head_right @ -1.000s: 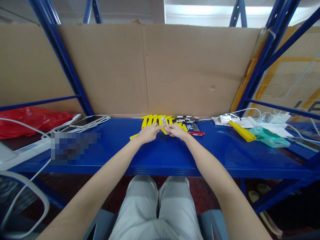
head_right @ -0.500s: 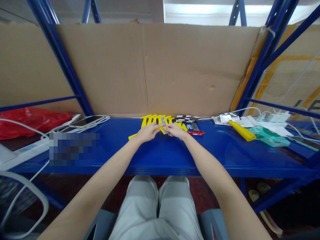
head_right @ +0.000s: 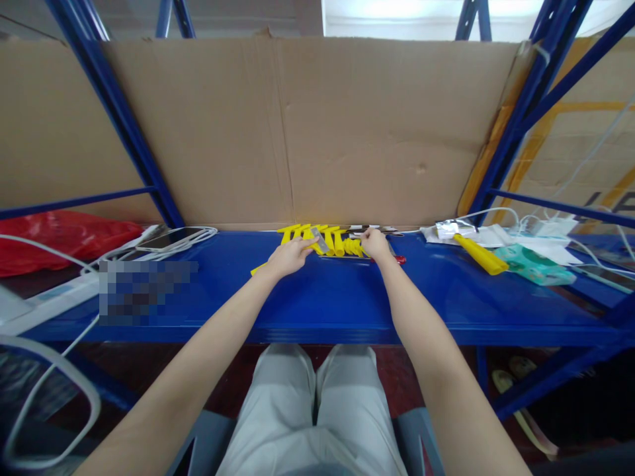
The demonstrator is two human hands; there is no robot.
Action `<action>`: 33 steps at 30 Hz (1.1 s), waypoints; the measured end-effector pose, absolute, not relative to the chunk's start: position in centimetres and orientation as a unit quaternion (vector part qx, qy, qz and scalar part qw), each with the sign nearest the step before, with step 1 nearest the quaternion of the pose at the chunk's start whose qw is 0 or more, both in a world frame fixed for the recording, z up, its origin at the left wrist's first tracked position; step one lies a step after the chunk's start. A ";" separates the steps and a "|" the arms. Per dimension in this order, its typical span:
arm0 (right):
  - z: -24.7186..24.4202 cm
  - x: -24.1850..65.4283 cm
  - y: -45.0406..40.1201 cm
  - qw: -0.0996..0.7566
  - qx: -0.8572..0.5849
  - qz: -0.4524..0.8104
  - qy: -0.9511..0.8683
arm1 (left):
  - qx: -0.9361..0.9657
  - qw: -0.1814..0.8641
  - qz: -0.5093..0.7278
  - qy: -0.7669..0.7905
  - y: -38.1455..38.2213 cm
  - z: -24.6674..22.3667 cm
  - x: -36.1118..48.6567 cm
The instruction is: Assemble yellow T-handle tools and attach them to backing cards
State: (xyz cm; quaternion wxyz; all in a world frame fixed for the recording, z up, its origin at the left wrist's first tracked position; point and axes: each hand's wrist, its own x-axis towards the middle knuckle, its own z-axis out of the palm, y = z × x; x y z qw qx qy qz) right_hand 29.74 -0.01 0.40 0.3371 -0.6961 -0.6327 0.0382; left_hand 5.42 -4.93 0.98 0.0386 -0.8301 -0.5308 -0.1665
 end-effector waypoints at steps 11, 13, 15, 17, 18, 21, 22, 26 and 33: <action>0.7 29.6 -1.4 0.156 -0.749 0.006 -0.644 | -0.844 0.027 -0.167 -0.509 -4.7 0.7 5.8; 0.8 29.6 -1.6 0.130 -0.757 -0.006 -0.640 | -0.846 0.026 -0.165 -0.506 -4.7 0.6 5.8; 0.8 29.6 -1.7 0.109 -0.758 -0.005 -0.643 | -0.846 0.027 -0.165 -0.506 -4.7 0.6 5.8; 0.8 29.7 -1.6 0.099 -0.755 -0.004 -0.648 | -0.846 0.027 -0.165 -0.507 -4.9 0.7 5.9; 0.8 29.7 -1.6 0.097 -0.754 -0.004 -0.649 | -0.845 0.025 -0.165 -0.507 -5.0 0.7 5.9; 1.0 29.6 -1.6 0.090 -0.759 -0.004 -0.645 | -0.846 0.018 -0.167 -0.506 -5.2 0.9 6.0; 1.0 29.5 -1.7 0.088 -0.761 -0.005 -0.643 | -0.847 0.016 -0.168 -0.505 -5.3 0.9 6.0; 1.4 29.5 -2.0 0.083 -0.764 -0.009 -0.640 | -0.848 0.012 -0.170 -0.503 -5.4 1.0 6.1; 1.0 29.6 -1.3 0.077 -0.743 -0.046 -0.663 | -0.855 0.009 -0.175 -0.488 -5.2 0.9 6.0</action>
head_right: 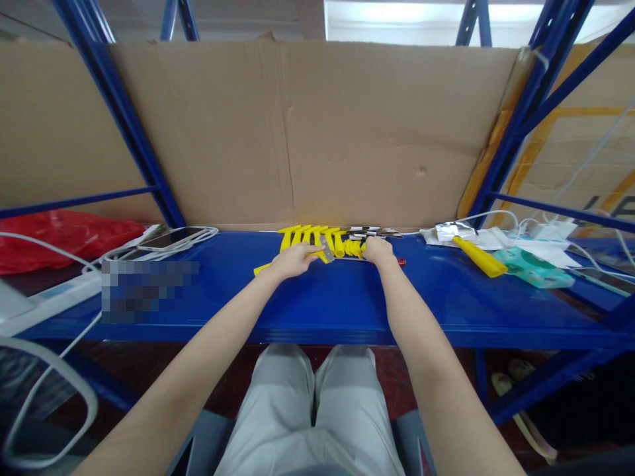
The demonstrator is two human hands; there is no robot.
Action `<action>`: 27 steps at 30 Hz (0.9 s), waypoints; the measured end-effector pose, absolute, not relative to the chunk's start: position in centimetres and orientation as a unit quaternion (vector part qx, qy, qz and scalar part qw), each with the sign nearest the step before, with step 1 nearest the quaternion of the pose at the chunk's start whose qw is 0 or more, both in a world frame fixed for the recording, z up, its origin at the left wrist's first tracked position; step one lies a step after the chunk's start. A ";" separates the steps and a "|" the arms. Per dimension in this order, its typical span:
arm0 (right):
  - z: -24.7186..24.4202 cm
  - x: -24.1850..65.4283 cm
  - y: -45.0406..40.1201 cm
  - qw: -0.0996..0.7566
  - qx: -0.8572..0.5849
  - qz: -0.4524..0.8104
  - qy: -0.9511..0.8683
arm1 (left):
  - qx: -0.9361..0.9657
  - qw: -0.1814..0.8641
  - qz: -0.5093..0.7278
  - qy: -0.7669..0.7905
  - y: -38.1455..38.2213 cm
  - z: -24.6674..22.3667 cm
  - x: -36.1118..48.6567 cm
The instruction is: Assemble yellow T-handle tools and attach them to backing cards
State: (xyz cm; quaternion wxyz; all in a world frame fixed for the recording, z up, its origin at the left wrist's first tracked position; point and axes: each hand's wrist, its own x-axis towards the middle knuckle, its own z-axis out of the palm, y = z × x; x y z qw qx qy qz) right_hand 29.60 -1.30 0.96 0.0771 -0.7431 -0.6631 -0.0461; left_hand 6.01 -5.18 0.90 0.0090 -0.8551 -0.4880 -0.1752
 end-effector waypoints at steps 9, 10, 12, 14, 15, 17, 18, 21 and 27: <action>0.9 29.7 -1.8 0.104 -0.764 -0.057 -0.634 | -0.859 0.001 -0.205 -0.469 -4.1 0.2 5.8; 1.0 29.7 -1.9 0.114 -0.767 -0.056 -0.629 | -0.859 0.004 -0.207 -0.469 -4.0 0.1 5.8; 1.2 29.7 -2.0 0.150 -0.762 -0.061 -0.627 | -0.857 0.010 -0.210 -0.470 -3.9 0.0 5.7; 1.5 29.6 -2.2 0.207 -0.746 -0.072 -0.628 | -0.856 0.015 -0.213 -0.470 -3.9 0.0 5.7; 1.6 29.5 -2.2 0.242 -0.736 -0.078 -0.628 | -0.856 0.016 -0.215 -0.471 -3.8 0.0 5.6; 1.9 29.4 -2.2 0.314 -0.712 -0.087 -0.622 | -0.855 0.017 -0.218 -0.469 -3.7 -0.1 5.6; 2.1 29.3 -2.2 0.349 -0.700 -0.089 -0.616 | -0.856 0.018 -0.220 -0.467 -3.7 -0.1 5.6; 2.3 28.9 -1.9 0.440 -0.663 -0.067 -0.602 | -0.860 0.018 -0.229 -0.456 -3.6 -0.2 5.5; 2.3 27.4 -1.8 0.574 -0.583 0.242 -0.521 | -0.865 0.008 -0.232 -0.445 -3.6 -0.2 5.6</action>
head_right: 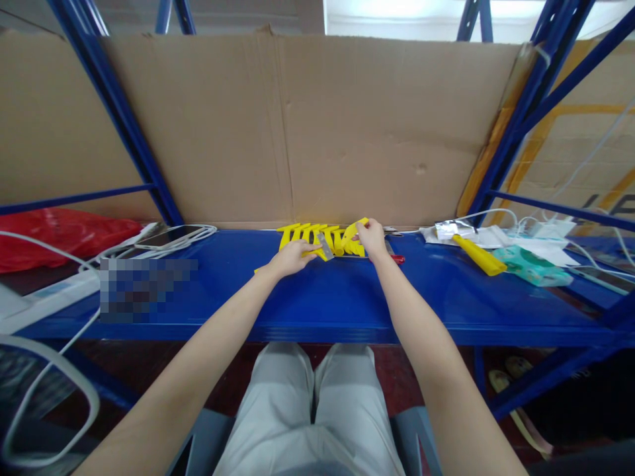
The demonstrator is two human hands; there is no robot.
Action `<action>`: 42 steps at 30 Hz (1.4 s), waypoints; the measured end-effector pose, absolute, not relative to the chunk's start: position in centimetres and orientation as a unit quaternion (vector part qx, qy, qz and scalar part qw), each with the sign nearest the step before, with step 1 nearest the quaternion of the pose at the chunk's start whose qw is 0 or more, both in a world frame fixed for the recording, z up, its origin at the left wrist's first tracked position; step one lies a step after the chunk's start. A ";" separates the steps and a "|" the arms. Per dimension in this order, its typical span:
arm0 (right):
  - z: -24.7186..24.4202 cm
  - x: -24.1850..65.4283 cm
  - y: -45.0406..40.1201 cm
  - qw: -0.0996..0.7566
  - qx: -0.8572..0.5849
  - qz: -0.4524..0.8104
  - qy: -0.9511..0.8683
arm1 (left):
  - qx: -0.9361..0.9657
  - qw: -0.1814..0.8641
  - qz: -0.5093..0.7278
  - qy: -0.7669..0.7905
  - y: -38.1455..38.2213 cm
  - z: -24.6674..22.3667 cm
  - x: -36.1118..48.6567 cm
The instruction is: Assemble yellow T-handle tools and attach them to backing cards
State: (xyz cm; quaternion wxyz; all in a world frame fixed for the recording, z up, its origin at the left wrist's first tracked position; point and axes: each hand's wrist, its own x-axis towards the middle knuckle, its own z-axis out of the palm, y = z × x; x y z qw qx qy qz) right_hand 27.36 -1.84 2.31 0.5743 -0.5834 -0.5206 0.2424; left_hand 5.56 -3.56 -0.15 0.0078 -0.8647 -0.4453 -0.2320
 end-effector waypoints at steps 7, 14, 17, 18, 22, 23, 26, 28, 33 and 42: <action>2.5 26.4 -3.1 0.592 -0.508 0.467 -0.417 | -0.867 0.021 -0.207 -0.453 -3.5 0.0 5.6; 2.5 26.5 -2.9 0.558 -0.508 0.545 -0.366 | -0.865 0.030 -0.207 -0.455 -3.4 -0.2 5.6; 2.2 26.4 -2.7 0.519 -0.502 0.576 -0.383 | -0.865 0.027 -0.204 -0.459 -3.4 -0.3 5.5; 2.1 26.3 -2.7 0.506 -0.496 0.587 -0.392 | -0.864 0.027 -0.200 -0.461 -3.4 -0.3 5.6; 1.9 25.8 -2.6 0.478 -0.481 0.602 -0.422 | -0.866 0.030 -0.185 -0.464 -3.7 -0.1 5.7; 1.9 25.7 -2.7 0.478 -0.481 0.598 -0.427 | -0.866 0.029 -0.182 -0.464 -3.7 -0.1 5.7; 2.0 25.2 -2.9 0.485 -0.482 0.586 -0.436 | -0.869 0.024 -0.178 -0.461 -3.9 -0.1 5.8; 2.2 24.9 -3.3 0.488 -0.484 0.578 -0.440 | -0.873 0.021 -0.182 -0.453 -4.0 -0.1 5.9; 2.4 24.3 -4.0 0.500 -0.499 0.543 -0.454 | -0.877 0.018 -0.181 -0.444 -4.3 -0.2 6.1; 1.7 24.2 -4.1 0.456 -0.508 0.486 -0.546 | -0.889 0.034 -0.165 -0.425 -4.6 -0.1 6.6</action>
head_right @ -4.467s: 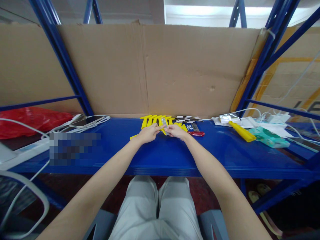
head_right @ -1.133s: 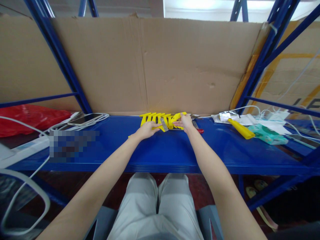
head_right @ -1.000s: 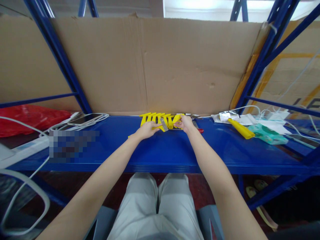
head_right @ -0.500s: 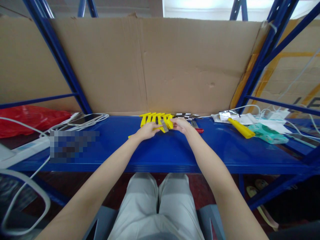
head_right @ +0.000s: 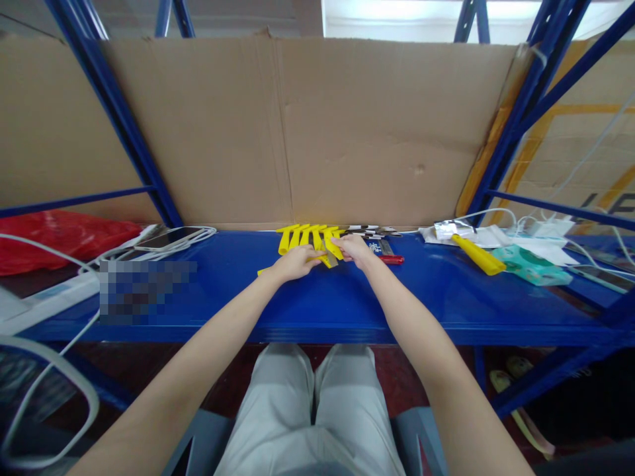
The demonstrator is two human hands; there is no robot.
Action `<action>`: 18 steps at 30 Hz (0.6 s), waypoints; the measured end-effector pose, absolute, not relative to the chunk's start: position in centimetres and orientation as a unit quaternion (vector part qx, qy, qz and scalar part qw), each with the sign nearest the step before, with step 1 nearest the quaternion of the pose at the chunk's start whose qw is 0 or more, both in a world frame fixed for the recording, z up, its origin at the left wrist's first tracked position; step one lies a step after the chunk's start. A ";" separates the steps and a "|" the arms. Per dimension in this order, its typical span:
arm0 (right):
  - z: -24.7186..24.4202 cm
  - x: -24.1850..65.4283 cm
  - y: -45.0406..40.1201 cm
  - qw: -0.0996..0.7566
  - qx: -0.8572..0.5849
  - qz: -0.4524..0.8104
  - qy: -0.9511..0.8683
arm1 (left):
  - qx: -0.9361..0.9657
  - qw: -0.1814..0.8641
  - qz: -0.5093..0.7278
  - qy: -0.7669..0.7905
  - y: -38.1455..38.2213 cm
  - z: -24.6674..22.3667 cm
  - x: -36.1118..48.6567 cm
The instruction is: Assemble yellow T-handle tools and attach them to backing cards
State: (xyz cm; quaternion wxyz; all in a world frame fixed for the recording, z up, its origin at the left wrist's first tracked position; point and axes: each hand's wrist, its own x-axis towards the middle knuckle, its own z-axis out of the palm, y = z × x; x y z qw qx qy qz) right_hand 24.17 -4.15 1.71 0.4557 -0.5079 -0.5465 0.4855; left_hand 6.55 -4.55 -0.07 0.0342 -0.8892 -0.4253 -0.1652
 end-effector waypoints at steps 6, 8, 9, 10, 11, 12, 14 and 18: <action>0.9 23.5 -4.1 0.421 -0.547 0.418 -0.591 | -0.889 0.026 -0.163 -0.428 -4.7 0.0 6.6; 0.5 23.4 -3.8 0.415 -0.578 0.350 -0.610 | -0.887 0.027 -0.163 -0.431 -4.8 0.0 6.6; 0.4 23.3 -3.6 0.413 -0.590 0.307 -0.622 | -0.887 0.028 -0.162 -0.432 -4.9 0.0 6.6; 0.2 23.3 -3.4 0.410 -0.598 0.263 -0.636 | -0.886 0.030 -0.161 -0.433 -4.9 0.0 6.6; 0.1 23.3 -3.3 0.405 -0.601 0.220 -0.653 | -0.886 0.033 -0.159 -0.435 -4.9 0.0 6.6; 0.0 23.2 -3.2 0.397 -0.601 0.180 -0.670 | -0.886 0.035 -0.158 -0.436 -4.9 0.1 6.6; 0.0 23.2 -3.1 0.369 -0.594 0.122 -0.704 | -0.886 0.038 -0.155 -0.435 -4.9 0.1 6.6; 0.5 23.1 -3.5 0.314 -0.572 0.080 -0.753 | -0.888 0.033 -0.147 -0.435 -5.0 0.2 6.5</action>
